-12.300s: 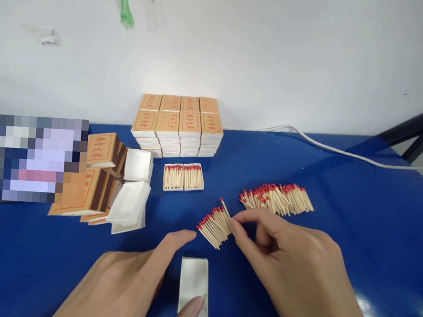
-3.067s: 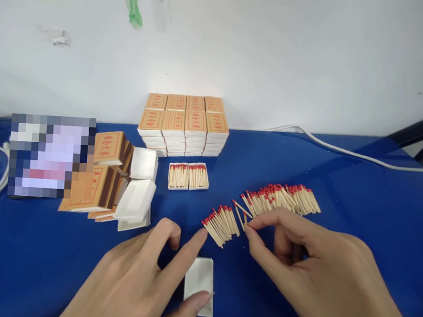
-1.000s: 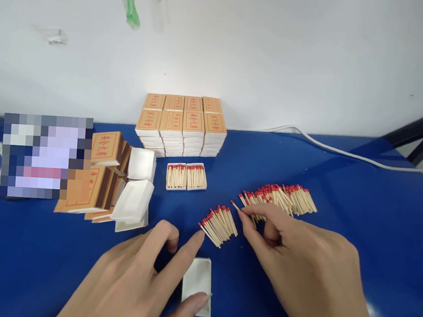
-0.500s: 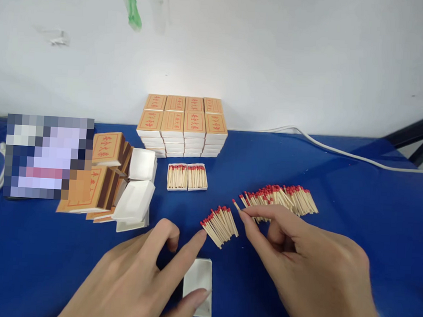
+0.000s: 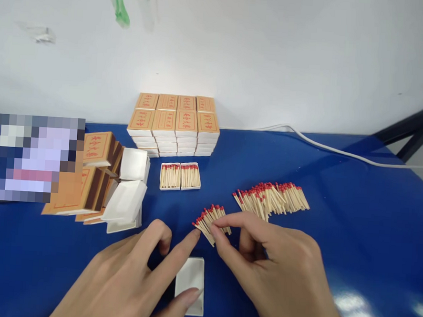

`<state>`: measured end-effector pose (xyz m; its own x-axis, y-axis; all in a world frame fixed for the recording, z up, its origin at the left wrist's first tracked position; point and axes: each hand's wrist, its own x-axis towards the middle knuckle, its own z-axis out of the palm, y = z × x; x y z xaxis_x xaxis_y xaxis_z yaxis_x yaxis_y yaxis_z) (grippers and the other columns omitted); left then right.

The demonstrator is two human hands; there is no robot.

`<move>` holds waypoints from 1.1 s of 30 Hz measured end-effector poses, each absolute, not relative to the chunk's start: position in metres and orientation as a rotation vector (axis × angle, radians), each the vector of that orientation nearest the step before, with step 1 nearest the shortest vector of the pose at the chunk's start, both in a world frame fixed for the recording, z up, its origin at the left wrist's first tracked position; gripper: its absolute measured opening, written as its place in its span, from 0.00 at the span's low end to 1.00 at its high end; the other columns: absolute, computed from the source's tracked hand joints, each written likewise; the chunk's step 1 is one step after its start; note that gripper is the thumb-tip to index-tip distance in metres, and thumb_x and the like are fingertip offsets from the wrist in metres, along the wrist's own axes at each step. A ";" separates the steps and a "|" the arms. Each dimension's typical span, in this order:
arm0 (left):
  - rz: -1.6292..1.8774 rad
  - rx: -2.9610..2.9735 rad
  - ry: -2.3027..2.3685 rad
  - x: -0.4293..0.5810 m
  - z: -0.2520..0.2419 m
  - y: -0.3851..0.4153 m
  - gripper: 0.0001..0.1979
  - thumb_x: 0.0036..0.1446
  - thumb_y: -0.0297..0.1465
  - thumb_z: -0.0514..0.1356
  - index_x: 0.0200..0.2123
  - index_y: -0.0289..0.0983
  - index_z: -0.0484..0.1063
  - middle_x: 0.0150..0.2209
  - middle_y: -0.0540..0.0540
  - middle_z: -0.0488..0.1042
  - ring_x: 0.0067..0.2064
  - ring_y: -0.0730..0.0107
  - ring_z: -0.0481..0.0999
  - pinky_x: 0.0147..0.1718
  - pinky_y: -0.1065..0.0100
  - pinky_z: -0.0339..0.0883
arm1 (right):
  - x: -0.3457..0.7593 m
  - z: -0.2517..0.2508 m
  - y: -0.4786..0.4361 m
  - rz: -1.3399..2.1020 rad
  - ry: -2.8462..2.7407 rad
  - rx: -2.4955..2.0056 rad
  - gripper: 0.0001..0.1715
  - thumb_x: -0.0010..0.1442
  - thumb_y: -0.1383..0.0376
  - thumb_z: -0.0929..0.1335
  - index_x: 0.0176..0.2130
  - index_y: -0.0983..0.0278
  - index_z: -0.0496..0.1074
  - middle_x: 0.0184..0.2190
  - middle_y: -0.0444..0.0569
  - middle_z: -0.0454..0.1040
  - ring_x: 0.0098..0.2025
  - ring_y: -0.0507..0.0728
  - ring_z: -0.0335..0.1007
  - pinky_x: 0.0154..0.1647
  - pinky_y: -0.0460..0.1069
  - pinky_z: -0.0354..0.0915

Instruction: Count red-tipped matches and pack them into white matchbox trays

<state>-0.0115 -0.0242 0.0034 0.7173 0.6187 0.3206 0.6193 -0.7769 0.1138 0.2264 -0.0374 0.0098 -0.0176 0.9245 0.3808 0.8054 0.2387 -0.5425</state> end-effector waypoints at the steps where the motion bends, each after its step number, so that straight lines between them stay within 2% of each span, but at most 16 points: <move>1: -0.543 -2.903 -1.052 -0.011 0.003 -0.024 0.24 0.82 0.42 0.50 0.70 0.38 0.72 0.45 0.44 0.75 0.33 0.69 0.85 0.28 0.67 0.81 | 0.227 0.010 -0.037 0.209 -1.841 -1.592 0.14 0.74 0.61 0.72 0.35 0.57 0.83 0.17 0.33 0.63 0.16 0.46 0.59 0.21 0.45 0.57; 4: -0.527 -2.913 -1.056 -0.012 0.003 -0.024 0.23 0.82 0.41 0.51 0.70 0.39 0.72 0.44 0.45 0.75 0.31 0.71 0.84 0.28 0.68 0.80 | 0.233 0.011 -0.037 0.056 -1.834 -1.629 0.14 0.75 0.59 0.72 0.37 0.57 0.84 0.17 0.34 0.64 0.16 0.47 0.61 0.22 0.46 0.58; 8: -0.536 -2.917 -1.041 -0.014 0.005 -0.023 0.23 0.81 0.41 0.52 0.68 0.39 0.73 0.44 0.44 0.76 0.33 0.68 0.85 0.28 0.66 0.81 | 0.244 0.006 -0.035 -0.234 -1.845 -1.720 0.12 0.76 0.57 0.71 0.43 0.57 0.84 0.18 0.34 0.67 0.16 0.49 0.62 0.23 0.49 0.58; 13: -0.528 -2.927 -1.040 -0.012 0.005 -0.024 0.23 0.81 0.42 0.51 0.68 0.38 0.73 0.44 0.44 0.75 0.31 0.68 0.84 0.26 0.65 0.81 | 0.250 0.000 -0.032 -0.417 -1.945 -1.773 0.13 0.77 0.61 0.69 0.41 0.58 0.83 0.19 0.36 0.69 0.18 0.52 0.65 0.23 0.51 0.55; 22: -0.525 -2.934 -1.059 -0.011 0.006 -0.026 0.23 0.81 0.42 0.51 0.68 0.39 0.73 0.44 0.44 0.76 0.33 0.67 0.84 0.28 0.65 0.81 | 0.249 0.000 -0.030 -0.358 -1.978 -1.725 0.14 0.76 0.64 0.68 0.42 0.59 0.84 0.18 0.36 0.70 0.17 0.51 0.66 0.23 0.50 0.55; 29: -0.520 -2.943 -1.061 -0.010 0.006 -0.024 0.24 0.81 0.42 0.51 0.69 0.38 0.73 0.44 0.44 0.76 0.33 0.67 0.85 0.28 0.64 0.81 | 0.250 0.006 -0.034 -0.384 -1.947 -1.766 0.16 0.77 0.57 0.68 0.40 0.57 0.83 0.16 0.35 0.65 0.15 0.53 0.66 0.21 0.51 0.54; 33: -0.514 -2.936 -1.058 -0.014 0.004 -0.024 0.24 0.82 0.42 0.50 0.69 0.38 0.72 0.44 0.44 0.76 0.32 0.67 0.85 0.27 0.64 0.81 | 0.252 0.008 -0.035 -0.409 -1.995 -1.775 0.20 0.77 0.58 0.66 0.36 0.57 0.82 0.15 0.36 0.65 0.14 0.55 0.67 0.20 0.51 0.53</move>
